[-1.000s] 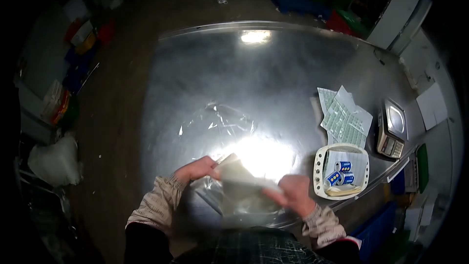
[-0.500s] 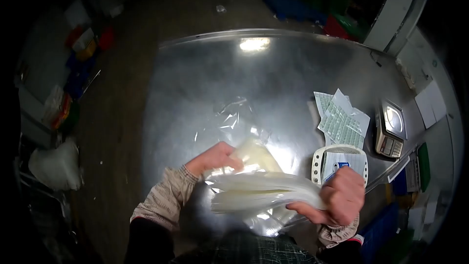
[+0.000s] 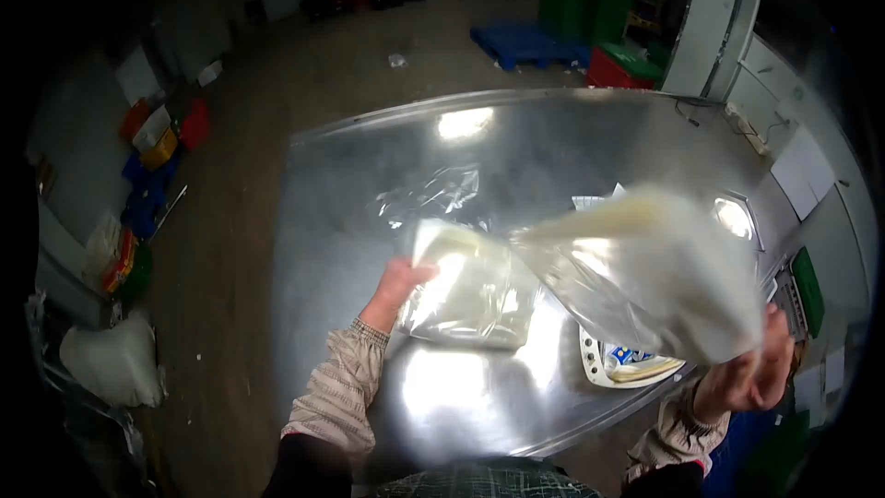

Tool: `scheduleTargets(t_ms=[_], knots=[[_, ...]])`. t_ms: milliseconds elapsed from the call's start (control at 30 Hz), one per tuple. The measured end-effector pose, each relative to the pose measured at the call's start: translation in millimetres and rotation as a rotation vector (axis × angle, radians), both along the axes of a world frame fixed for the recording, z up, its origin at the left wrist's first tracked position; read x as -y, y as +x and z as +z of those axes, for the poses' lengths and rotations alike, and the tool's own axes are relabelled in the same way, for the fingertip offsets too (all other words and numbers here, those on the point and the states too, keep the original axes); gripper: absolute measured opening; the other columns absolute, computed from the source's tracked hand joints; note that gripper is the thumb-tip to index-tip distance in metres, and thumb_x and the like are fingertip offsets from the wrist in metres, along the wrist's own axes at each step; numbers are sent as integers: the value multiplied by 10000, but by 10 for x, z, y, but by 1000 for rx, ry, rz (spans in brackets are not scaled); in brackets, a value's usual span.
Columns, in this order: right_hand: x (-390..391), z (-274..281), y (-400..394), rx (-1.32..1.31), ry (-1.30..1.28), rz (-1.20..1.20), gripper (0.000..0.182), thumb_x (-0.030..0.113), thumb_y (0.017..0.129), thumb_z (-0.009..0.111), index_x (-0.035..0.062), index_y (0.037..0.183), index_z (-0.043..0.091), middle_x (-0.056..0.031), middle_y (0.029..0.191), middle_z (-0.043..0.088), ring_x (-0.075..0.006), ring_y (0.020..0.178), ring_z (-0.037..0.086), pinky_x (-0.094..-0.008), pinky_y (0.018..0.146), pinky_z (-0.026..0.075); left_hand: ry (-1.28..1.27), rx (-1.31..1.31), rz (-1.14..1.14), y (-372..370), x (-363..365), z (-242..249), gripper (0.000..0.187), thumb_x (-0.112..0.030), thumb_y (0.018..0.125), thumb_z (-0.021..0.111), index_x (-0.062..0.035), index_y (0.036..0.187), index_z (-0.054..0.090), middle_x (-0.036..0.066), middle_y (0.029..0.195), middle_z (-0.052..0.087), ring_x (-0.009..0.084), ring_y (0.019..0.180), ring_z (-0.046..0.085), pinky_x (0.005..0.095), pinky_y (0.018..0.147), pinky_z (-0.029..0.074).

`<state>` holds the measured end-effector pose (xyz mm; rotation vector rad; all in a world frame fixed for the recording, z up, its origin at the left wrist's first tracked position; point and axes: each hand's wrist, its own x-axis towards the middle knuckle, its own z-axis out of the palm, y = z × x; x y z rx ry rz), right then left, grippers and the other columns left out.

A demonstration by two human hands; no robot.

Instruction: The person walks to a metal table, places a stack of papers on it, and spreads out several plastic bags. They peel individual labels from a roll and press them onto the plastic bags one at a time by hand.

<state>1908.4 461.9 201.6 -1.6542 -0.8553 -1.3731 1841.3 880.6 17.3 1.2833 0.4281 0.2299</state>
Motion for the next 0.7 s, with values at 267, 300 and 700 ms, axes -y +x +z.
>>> scheduleTargets(t_ms=[267,300,700], knots=[[-297,-74,-196,-194,-318,293,523,342,730,834,83,565,412,-9,491,396,-146,413,392,-298,405,284,-23,-28,166,1282,-687,-1463,320,-167,771,748,96,934,664,131,843,692,238,769,681,338,645,526],[-336,-84,-184,-207,-420,359,540,338,719,849,94,543,400,8,461,372,-136,371,359,-291,375,251,477,-258,147,1290,-657,-1386,373,-250,758,764,55,957,683,162,912,709,267,873,682,372,736,529],[-1527,-379,13,-916,-862,730,472,393,703,839,39,576,554,-84,528,502,-169,451,464,-326,462,394,-763,467,-353,-1226,972,-155,1206,-849,698,535,-3,1500,223,203,1510,329,326,1389,333,488,1145,264]])
